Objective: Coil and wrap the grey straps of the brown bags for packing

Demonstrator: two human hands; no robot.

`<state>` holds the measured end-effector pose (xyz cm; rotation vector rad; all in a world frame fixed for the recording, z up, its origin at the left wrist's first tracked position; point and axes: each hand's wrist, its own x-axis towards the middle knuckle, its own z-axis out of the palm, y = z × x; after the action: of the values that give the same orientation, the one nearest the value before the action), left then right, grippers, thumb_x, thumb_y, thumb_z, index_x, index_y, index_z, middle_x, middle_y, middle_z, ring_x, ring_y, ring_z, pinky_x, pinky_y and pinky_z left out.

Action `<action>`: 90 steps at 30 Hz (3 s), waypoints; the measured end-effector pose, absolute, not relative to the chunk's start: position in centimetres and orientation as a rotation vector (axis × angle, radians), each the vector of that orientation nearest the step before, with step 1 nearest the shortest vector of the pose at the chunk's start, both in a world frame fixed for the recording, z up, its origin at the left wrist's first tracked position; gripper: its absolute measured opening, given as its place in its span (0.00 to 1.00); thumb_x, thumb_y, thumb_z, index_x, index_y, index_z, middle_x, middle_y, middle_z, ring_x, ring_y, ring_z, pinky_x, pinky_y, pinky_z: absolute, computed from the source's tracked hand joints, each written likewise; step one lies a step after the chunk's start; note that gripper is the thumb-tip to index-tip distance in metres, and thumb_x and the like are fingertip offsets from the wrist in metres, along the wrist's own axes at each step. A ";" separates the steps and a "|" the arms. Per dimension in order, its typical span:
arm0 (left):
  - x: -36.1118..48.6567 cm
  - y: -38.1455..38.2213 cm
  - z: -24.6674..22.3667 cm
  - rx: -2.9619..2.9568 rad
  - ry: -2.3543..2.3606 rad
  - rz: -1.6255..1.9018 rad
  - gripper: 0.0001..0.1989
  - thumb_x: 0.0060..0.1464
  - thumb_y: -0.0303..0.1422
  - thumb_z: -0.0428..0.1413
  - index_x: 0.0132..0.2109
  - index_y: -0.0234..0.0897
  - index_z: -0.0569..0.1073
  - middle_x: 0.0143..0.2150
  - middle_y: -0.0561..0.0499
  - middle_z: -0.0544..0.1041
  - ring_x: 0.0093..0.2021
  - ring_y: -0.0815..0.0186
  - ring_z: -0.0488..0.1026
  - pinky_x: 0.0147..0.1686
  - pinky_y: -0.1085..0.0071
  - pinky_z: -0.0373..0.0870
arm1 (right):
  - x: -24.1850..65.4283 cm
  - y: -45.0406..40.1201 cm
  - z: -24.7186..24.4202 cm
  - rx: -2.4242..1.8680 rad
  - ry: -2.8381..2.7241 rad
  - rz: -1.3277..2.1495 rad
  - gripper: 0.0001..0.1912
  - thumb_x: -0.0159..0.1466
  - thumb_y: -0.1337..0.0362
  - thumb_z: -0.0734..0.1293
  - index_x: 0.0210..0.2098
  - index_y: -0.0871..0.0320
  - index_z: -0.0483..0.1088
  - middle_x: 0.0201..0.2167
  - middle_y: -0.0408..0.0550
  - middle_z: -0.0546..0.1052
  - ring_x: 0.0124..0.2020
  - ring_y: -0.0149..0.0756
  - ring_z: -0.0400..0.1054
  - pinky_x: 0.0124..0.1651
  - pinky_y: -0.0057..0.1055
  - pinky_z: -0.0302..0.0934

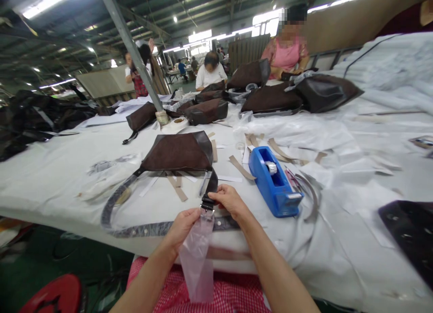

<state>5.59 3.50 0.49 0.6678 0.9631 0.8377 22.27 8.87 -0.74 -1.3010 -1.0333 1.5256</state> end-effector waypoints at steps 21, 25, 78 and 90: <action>6.8 4.8 2.1 0.780 1.090 0.673 0.15 0.30 0.29 0.67 0.30 0.29 0.75 0.27 0.45 0.79 0.25 0.66 0.73 0.28 0.73 0.66 | 23.6 9.3 -1.6 -1.031 -0.860 1.644 0.22 0.43 0.54 0.76 0.26 0.58 0.63 0.21 0.41 0.74 0.18 0.25 0.61 0.19 0.22 0.49; 7.1 4.7 2.5 0.765 1.047 0.696 0.16 0.28 0.27 0.67 0.31 0.29 0.75 0.30 0.46 0.80 0.29 0.65 0.76 0.32 0.72 0.68 | 23.6 9.3 -1.9 -1.005 -0.851 1.637 0.22 0.44 0.55 0.77 0.27 0.58 0.63 0.20 0.40 0.73 0.18 0.24 0.60 0.19 0.22 0.49; 7.1 5.0 0.3 1.082 1.121 0.861 0.11 0.39 0.29 0.62 0.34 0.32 0.73 0.30 0.50 0.78 0.29 0.69 0.72 0.31 0.76 0.64 | 23.7 8.5 -1.2 -0.938 -0.968 1.625 0.24 0.45 0.51 0.75 0.27 0.56 0.59 0.20 0.38 0.71 0.20 0.27 0.63 0.24 0.25 0.57; 7.5 5.2 1.0 1.220 1.154 0.723 0.11 0.38 0.29 0.64 0.33 0.32 0.75 0.27 0.51 0.76 0.27 0.68 0.70 0.28 0.75 0.63 | 23.9 8.4 -1.0 -0.943 -1.047 1.583 0.21 0.47 0.52 0.74 0.25 0.56 0.60 0.18 0.36 0.67 0.19 0.25 0.58 0.22 0.24 0.51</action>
<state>7.48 5.21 1.04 1.2196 1.1544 0.7226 23.87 8.40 -1.03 -0.9432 -1.0469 1.5834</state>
